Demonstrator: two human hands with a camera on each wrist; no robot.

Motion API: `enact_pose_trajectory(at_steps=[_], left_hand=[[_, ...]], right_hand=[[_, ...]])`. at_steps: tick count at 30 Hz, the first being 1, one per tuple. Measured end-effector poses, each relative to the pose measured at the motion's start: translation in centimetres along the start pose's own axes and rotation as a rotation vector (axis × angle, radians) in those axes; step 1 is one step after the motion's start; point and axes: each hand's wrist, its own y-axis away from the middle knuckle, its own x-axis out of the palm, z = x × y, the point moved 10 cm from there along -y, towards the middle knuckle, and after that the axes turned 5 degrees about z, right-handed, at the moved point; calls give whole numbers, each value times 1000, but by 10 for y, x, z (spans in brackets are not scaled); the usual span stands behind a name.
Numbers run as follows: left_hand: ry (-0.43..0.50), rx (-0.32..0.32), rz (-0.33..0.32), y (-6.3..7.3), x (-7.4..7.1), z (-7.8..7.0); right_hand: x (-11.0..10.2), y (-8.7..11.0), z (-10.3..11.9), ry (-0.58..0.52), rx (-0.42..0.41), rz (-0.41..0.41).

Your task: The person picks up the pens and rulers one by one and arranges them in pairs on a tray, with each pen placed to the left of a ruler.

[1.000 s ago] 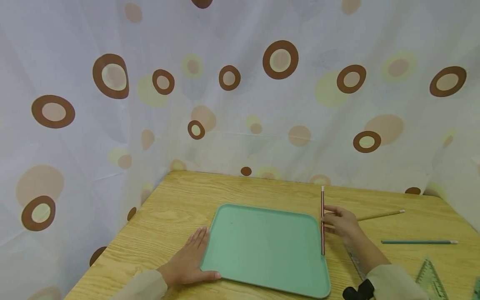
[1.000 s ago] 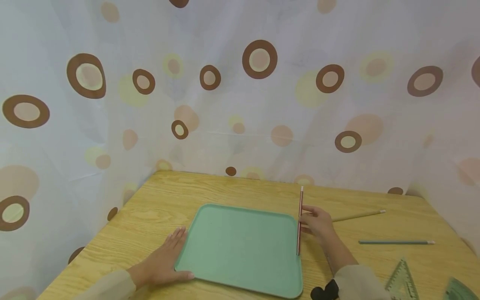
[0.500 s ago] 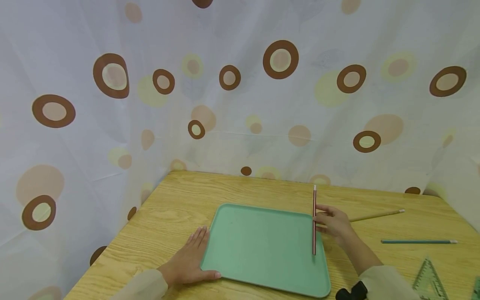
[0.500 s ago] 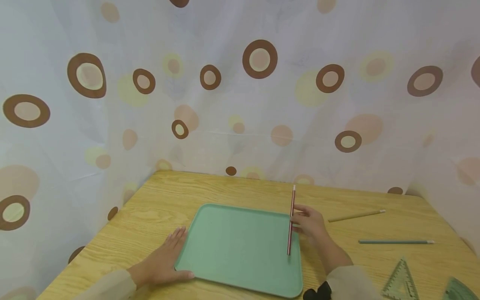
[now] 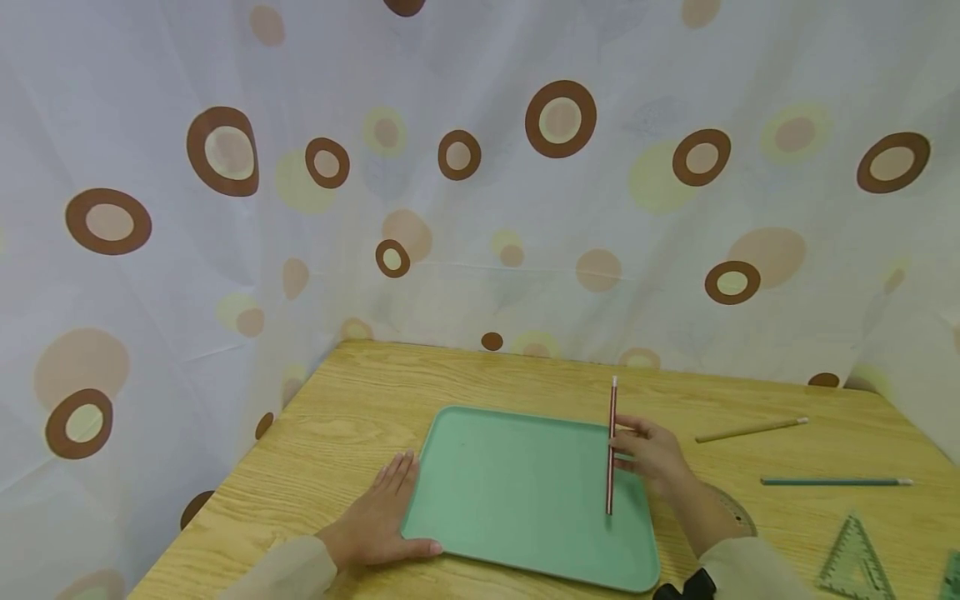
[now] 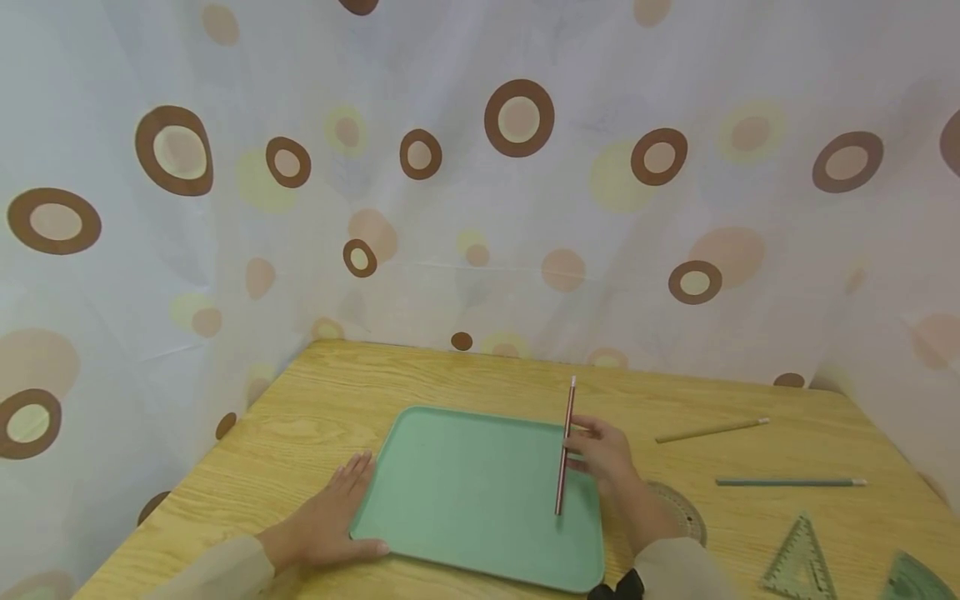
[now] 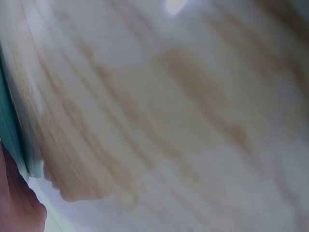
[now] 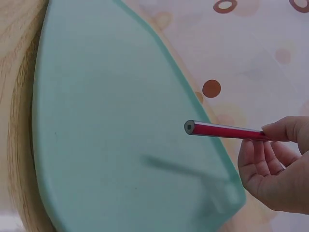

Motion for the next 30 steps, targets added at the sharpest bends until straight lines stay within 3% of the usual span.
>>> enact_pose_trajectory(at_steps=[18, 30], left_hand=[[4, -10, 2, 0, 1, 1], [12, -12, -4, 0, 2, 3]], right_hand=[[31, -1, -13, -76, -1, 13], [46, -3, -20, -63, -1, 32]])
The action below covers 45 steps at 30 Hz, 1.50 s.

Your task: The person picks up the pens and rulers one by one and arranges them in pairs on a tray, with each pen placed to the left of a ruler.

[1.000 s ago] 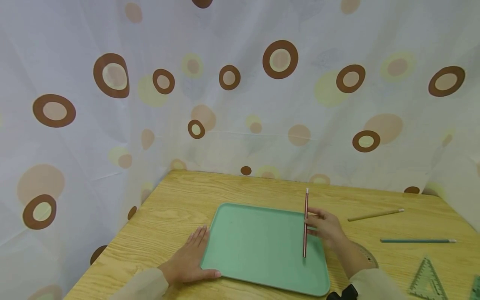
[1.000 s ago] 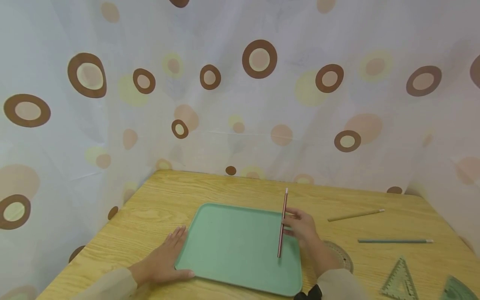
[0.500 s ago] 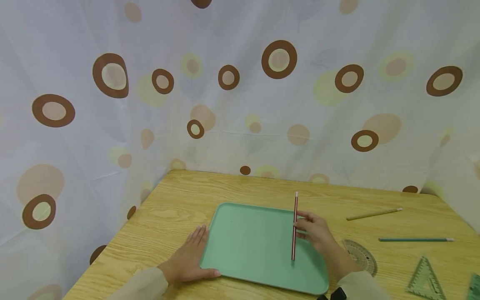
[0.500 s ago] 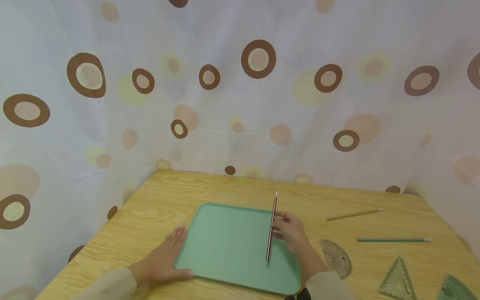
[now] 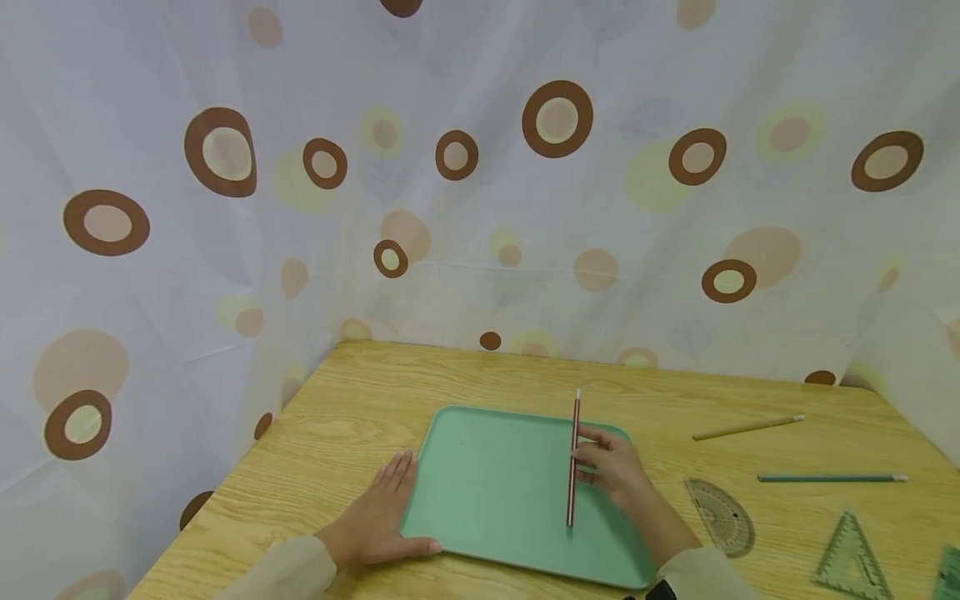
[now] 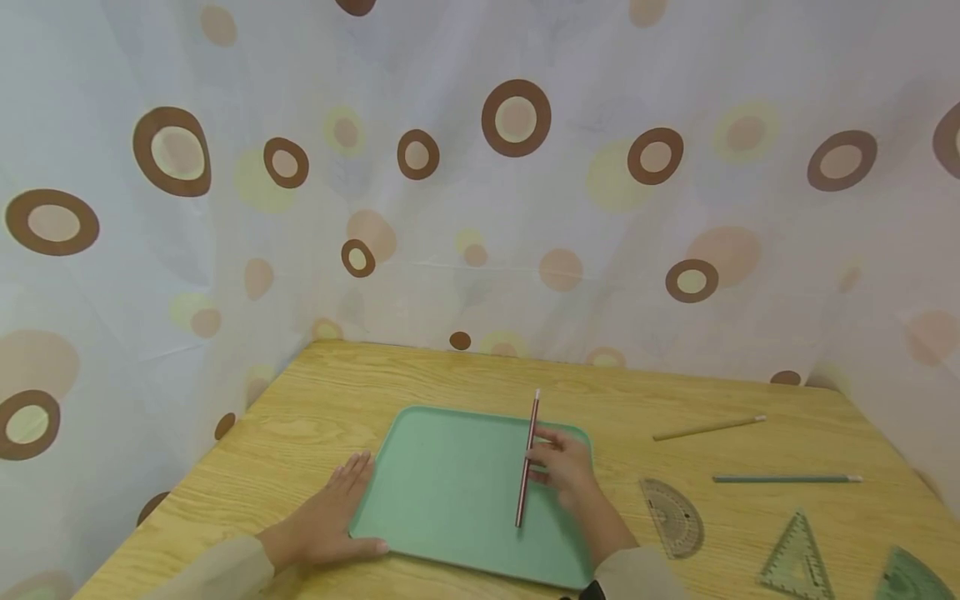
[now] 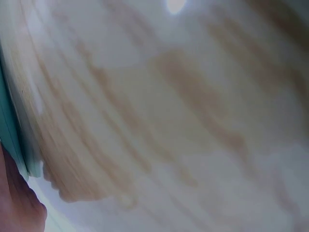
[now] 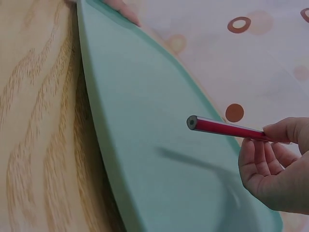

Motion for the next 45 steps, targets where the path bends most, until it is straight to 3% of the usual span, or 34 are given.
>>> enact_pose_trajectory(at_steps=[31, 45], left_hand=[[-27, -9, 11, -1, 1, 0], [-60, 7, -9, 0, -3, -4]], right_hand=[[40, -5, -10, -69, 4, -40], [77, -5, -16, -121, -11, -30]])
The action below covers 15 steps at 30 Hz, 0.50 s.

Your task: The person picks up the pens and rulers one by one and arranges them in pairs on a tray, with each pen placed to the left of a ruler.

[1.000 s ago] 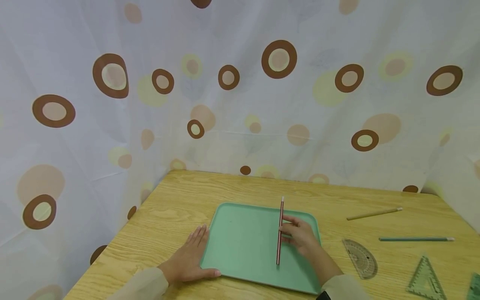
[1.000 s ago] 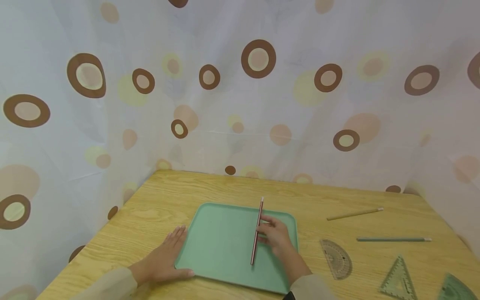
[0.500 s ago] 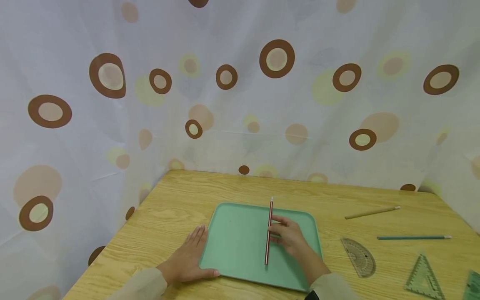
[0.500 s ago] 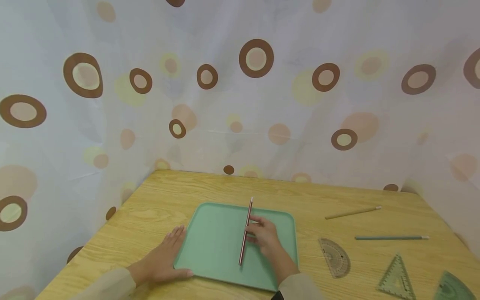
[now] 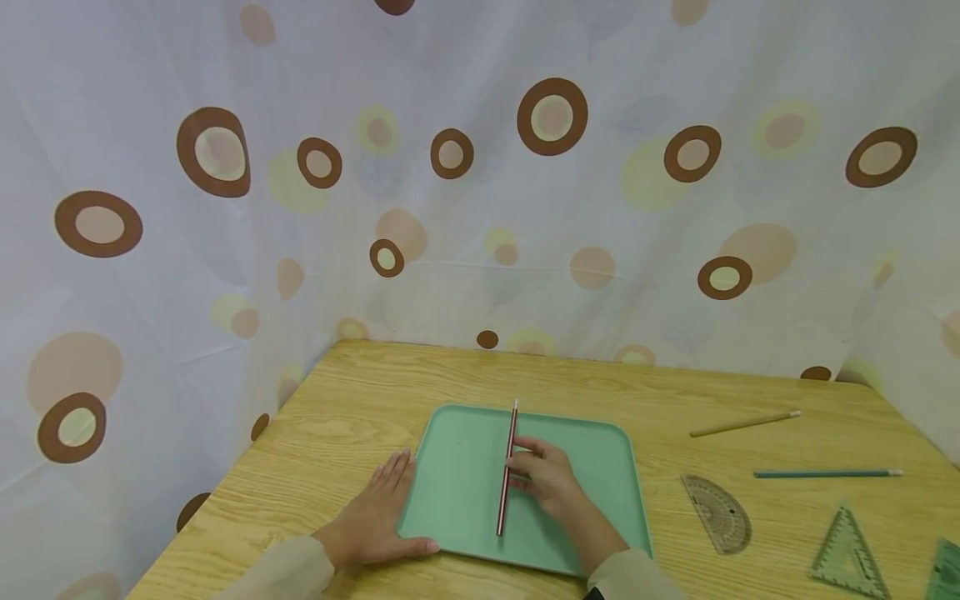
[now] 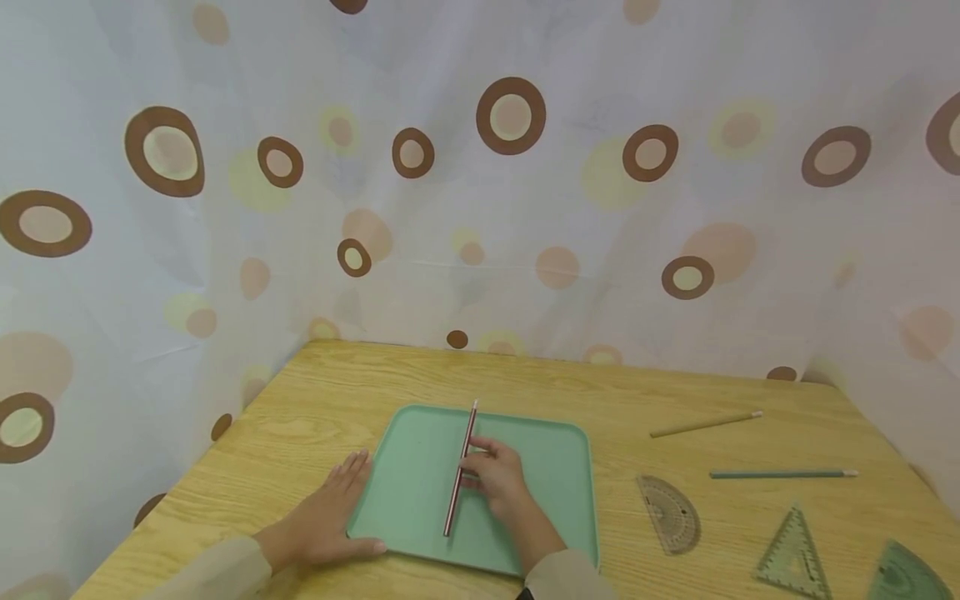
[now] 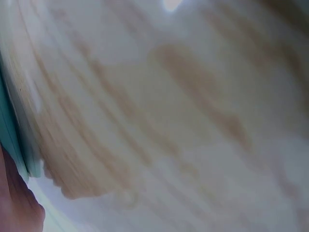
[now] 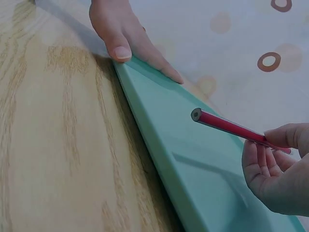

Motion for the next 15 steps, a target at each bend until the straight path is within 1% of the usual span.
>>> enact_pose_trajectory(at_steps=[4, 8, 15], left_hand=[[-17, -1, -15, -1, 1, 2], [-26, -6, -16, -1, 3, 3], [-42, 2, -36, -1, 1, 3]], right_hand=[[11, 1, -3, 4, 8, 19], [21, 0, -5, 0, 8, 33], [35, -2, -5, 1, 13, 44]])
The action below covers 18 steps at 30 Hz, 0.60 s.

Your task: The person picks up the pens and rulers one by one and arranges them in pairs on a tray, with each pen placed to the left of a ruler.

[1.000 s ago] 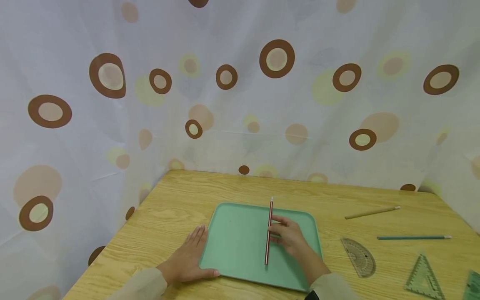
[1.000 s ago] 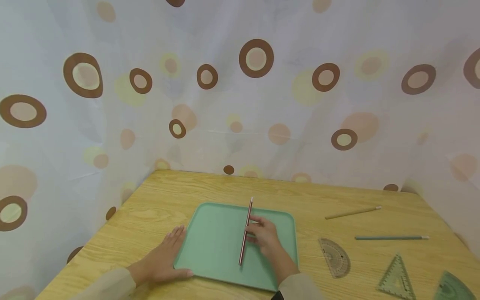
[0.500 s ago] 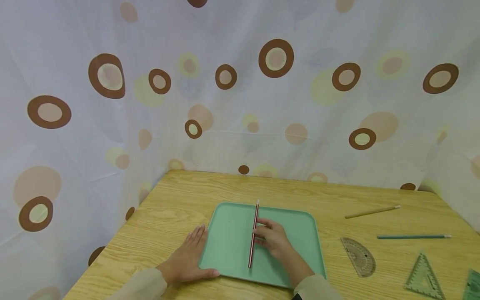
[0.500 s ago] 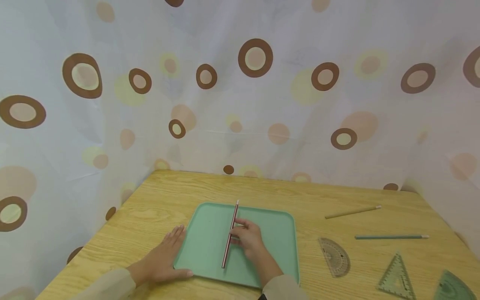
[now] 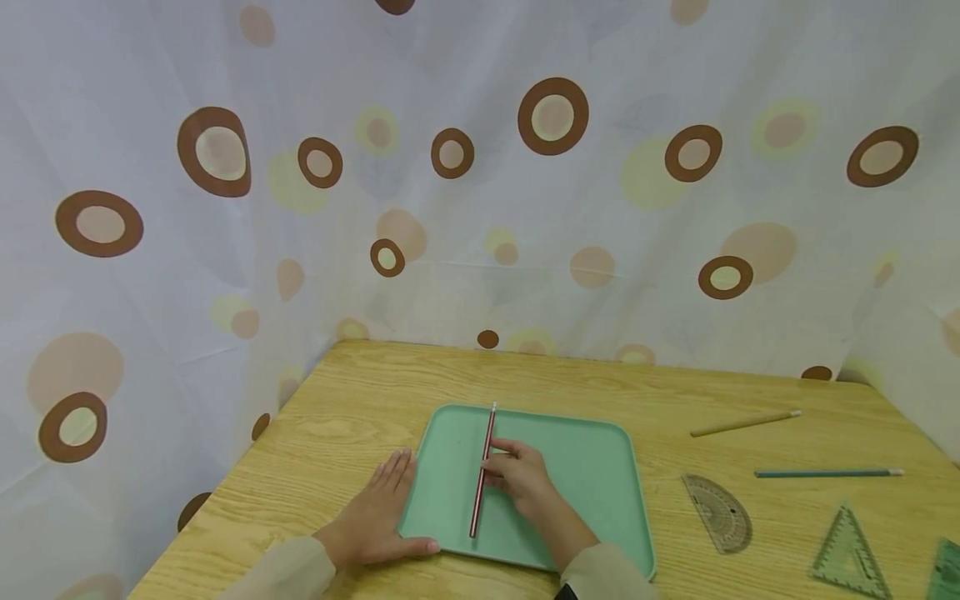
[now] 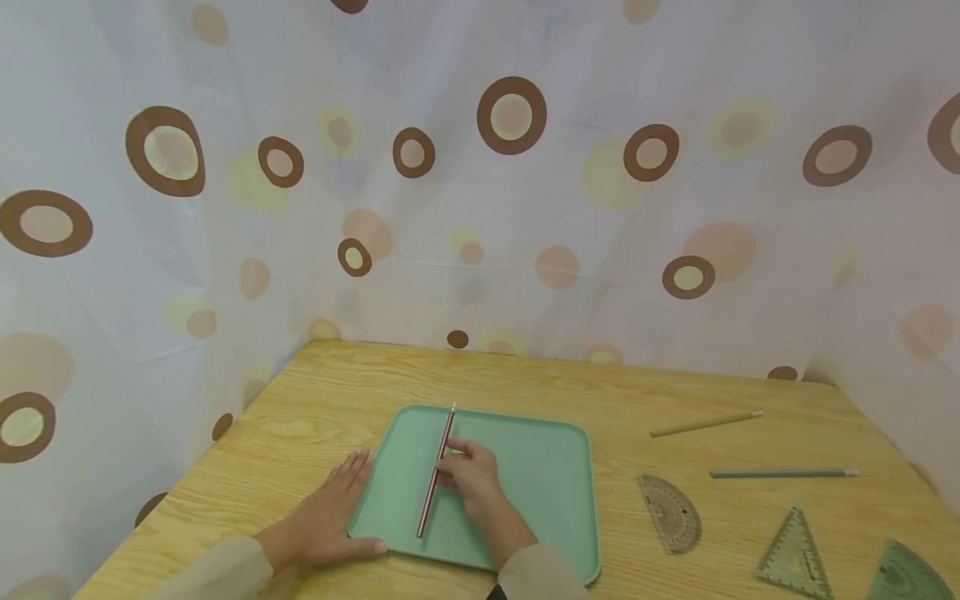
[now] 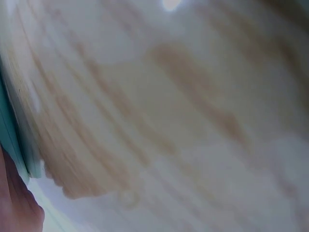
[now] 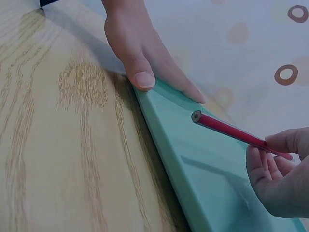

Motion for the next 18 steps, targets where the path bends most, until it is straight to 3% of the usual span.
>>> enact_pose_trajectory(at_steps=[18], left_hand=[[-7, 9, -18, -1, 1, 2]], right_hand=[[29, -11, -7, 1, -16, 17]])
